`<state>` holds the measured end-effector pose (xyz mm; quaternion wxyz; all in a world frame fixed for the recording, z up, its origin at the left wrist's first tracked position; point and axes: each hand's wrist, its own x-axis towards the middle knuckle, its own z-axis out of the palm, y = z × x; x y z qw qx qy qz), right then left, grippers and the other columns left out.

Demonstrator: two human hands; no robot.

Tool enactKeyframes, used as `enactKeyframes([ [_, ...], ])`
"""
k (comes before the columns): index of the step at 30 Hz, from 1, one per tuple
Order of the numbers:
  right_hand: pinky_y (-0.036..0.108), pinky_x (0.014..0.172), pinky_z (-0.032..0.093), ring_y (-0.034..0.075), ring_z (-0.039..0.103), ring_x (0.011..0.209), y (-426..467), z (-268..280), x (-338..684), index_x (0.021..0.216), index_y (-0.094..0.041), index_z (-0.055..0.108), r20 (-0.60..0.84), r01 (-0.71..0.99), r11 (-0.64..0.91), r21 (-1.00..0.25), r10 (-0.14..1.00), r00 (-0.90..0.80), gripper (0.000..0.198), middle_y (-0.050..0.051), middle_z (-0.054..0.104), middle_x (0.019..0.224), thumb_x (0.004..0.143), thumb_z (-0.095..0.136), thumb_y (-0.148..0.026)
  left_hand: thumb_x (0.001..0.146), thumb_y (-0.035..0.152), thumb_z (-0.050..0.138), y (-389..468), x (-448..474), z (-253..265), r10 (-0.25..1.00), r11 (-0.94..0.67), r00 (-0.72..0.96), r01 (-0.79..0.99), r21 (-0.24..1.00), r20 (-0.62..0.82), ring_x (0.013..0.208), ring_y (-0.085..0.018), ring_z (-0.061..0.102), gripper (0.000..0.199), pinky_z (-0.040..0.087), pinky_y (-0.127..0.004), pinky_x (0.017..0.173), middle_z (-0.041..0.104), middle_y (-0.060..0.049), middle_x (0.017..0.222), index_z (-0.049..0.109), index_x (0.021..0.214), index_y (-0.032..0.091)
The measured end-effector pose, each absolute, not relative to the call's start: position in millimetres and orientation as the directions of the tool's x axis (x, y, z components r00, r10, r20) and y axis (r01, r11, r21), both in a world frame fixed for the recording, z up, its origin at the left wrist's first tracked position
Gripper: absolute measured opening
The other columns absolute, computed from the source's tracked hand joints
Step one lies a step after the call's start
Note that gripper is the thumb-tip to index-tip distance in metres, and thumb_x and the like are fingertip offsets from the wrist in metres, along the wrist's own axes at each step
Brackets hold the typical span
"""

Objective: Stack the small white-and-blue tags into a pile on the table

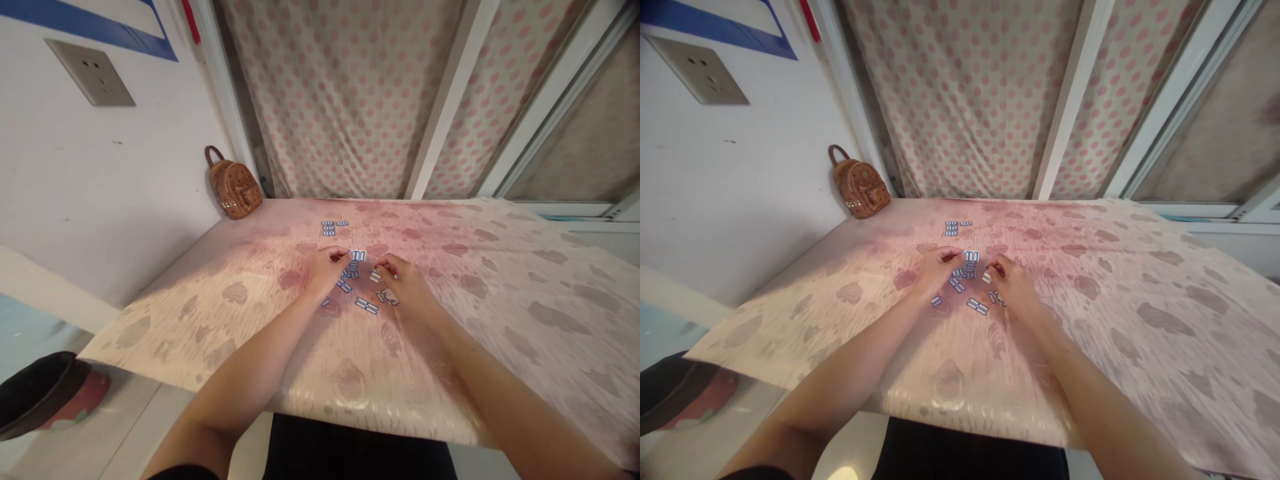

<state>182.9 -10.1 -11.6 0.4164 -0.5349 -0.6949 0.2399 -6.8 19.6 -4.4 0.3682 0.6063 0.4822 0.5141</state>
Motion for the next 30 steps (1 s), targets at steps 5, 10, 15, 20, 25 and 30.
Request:
enactKeyframes([
  [5, 0.031, 0.065, 0.048, 0.018, 0.067, 0.065, -11, -3, 180, 0.082, -0.022, 0.053, 0.280, 0.268, 0.259, -0.928, 0.959, 0.040, 0.016, 0.001, 0.069, 0.070, 0.081, 0.059, -0.037, 0.079, 0.022, 0.069, 18, -1, -9, 0.978, -0.209, 0.041, 0.091, 0.974, 0.206, 0.068, -0.015, 0.065, 0.008, 0.048, -0.024, 0.065, 0.073, -0.003, 0.075, 0.074, 0.078, 0.015],
  [10, 0.029, 0.058, 0.043, 0.016, 0.056, 0.061, -12, -1, 181, 0.073, -0.022, 0.055, 0.376, 0.387, 0.292, -0.875, 0.912, 0.161, 0.017, 0.000, 0.060, 0.065, 0.079, 0.060, -0.037, 0.080, 0.022, 0.070, 14, 7, -10, 0.988, -0.101, 0.116, -0.032, 0.994, 0.104, 0.065, -0.014, 0.066, 0.008, 0.051, -0.025, 0.064, 0.073, -0.003, 0.074, 0.075, 0.080, 0.017],
  [15, 0.030, 0.059, 0.043, 0.016, 0.054, 0.060, -13, 0, 182, 0.073, -0.022, 0.055, 0.391, 0.452, 0.277, -0.848, 0.903, 0.178, 0.019, 0.001, 0.060, 0.065, 0.080, 0.060, -0.039, 0.081, 0.028, 0.072, 10, 10, -8, 0.978, -0.079, 0.189, -0.070, 0.994, 0.091, 0.068, -0.014, 0.068, 0.012, 0.055, -0.025, 0.068, 0.075, -0.005, 0.076, 0.077, 0.080, 0.017],
  [20, 0.031, 0.060, 0.043, 0.016, 0.055, 0.061, -14, 1, 180, 0.074, -0.022, 0.055, 0.381, 0.471, 0.265, -0.841, 0.909, 0.168, 0.018, 0.001, 0.059, 0.066, 0.080, 0.059, -0.038, 0.081, 0.026, 0.072, 10, 11, -6, 0.967, -0.103, 0.226, -0.063, 0.993, 0.115, 0.066, -0.013, 0.068, 0.011, 0.054, -0.024, 0.066, 0.076, -0.005, 0.075, 0.078, 0.079, 0.017],
  [25, 0.032, 0.062, 0.045, 0.017, 0.056, 0.063, -13, -2, 179, 0.073, -0.023, 0.053, 0.389, 0.463, 0.279, -0.841, 0.907, 0.160, 0.019, 0.001, 0.060, 0.067, 0.080, 0.060, -0.039, 0.081, 0.028, 0.072, 9, 11, -6, 0.963, -0.143, 0.227, -0.017, 0.990, 0.143, 0.066, -0.014, 0.067, 0.011, 0.054, -0.024, 0.063, 0.076, -0.004, 0.075, 0.078, 0.080, 0.019],
  [30, 0.031, 0.058, 0.043, 0.018, 0.057, 0.064, -12, -4, 180, 0.074, -0.023, 0.053, 0.377, 0.449, 0.279, -0.849, 0.915, 0.145, 0.018, 0.001, 0.059, 0.066, 0.081, 0.059, -0.039, 0.083, 0.024, 0.070, 7, 12, -4, 0.963, -0.133, 0.236, -0.006, 0.991, 0.131, 0.069, -0.015, 0.068, 0.010, 0.054, -0.026, 0.067, 0.076, -0.004, 0.078, 0.079, 0.082, 0.019],
])
